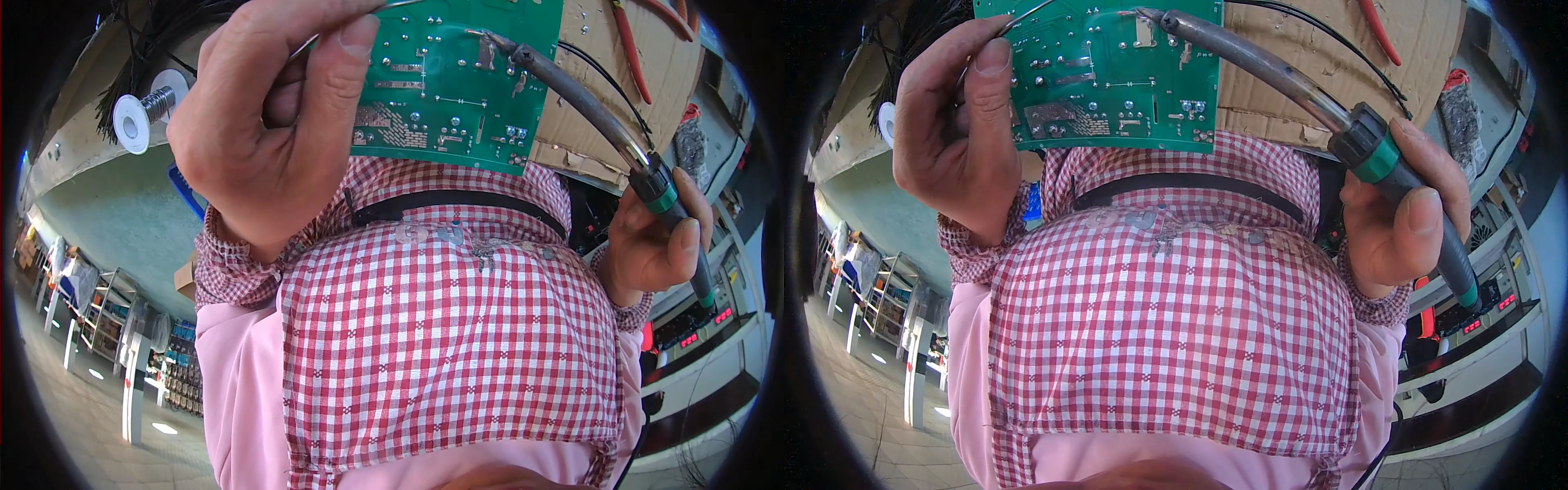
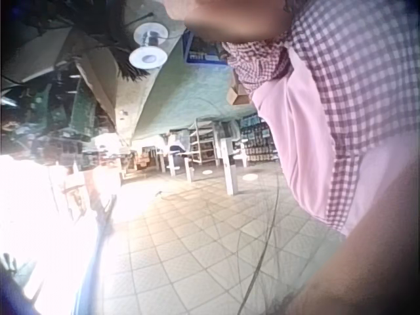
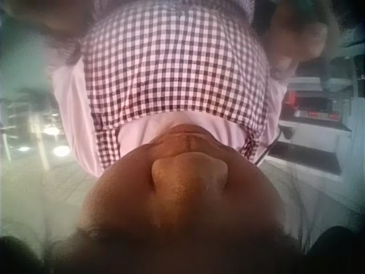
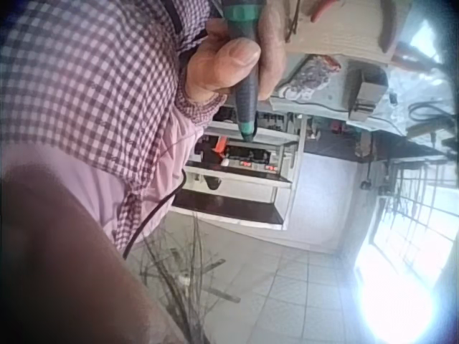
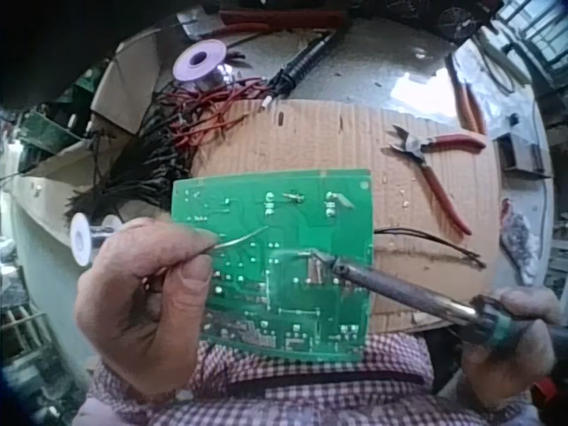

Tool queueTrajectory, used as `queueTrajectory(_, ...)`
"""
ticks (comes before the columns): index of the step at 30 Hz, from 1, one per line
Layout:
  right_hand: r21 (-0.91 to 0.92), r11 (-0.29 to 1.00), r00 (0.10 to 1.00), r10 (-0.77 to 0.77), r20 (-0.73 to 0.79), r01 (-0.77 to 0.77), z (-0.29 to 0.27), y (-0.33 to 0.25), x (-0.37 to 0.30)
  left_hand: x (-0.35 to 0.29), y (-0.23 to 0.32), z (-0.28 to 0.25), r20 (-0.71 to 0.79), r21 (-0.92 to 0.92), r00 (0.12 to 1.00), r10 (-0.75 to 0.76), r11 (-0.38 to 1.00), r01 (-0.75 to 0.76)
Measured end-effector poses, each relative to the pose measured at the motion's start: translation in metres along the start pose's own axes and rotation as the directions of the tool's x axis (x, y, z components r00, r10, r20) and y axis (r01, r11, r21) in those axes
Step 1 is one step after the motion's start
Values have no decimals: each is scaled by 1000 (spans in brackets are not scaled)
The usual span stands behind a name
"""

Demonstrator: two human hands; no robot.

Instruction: Soldering electronic components and wires onto a printed circuit board.

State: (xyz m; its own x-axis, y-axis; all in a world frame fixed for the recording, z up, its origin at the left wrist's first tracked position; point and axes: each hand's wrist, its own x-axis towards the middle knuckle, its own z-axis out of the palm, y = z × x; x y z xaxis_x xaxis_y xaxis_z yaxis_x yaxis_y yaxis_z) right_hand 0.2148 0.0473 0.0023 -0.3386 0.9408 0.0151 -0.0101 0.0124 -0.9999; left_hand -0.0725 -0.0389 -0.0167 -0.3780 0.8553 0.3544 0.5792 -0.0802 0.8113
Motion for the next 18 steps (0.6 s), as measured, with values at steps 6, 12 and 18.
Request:
queueTrajectory(6, -10, 1000, 1000, 14, -8, -14, 4, -1, 0, -7, 2, -3, -61, 59, 982, -178, 982, 182)
queueTrajectory(12, -77, 996, 998, 34, -51, -37, 10, -4, 0, -12, 0, -20, -166, -98, 968, -189, 980, 174)
queueTrajectory(18, 50, 999, 979, 9, -202, 1, -2, 0, -1, -32, -19, -77, -545, 193, 824, -154, 934, 302)
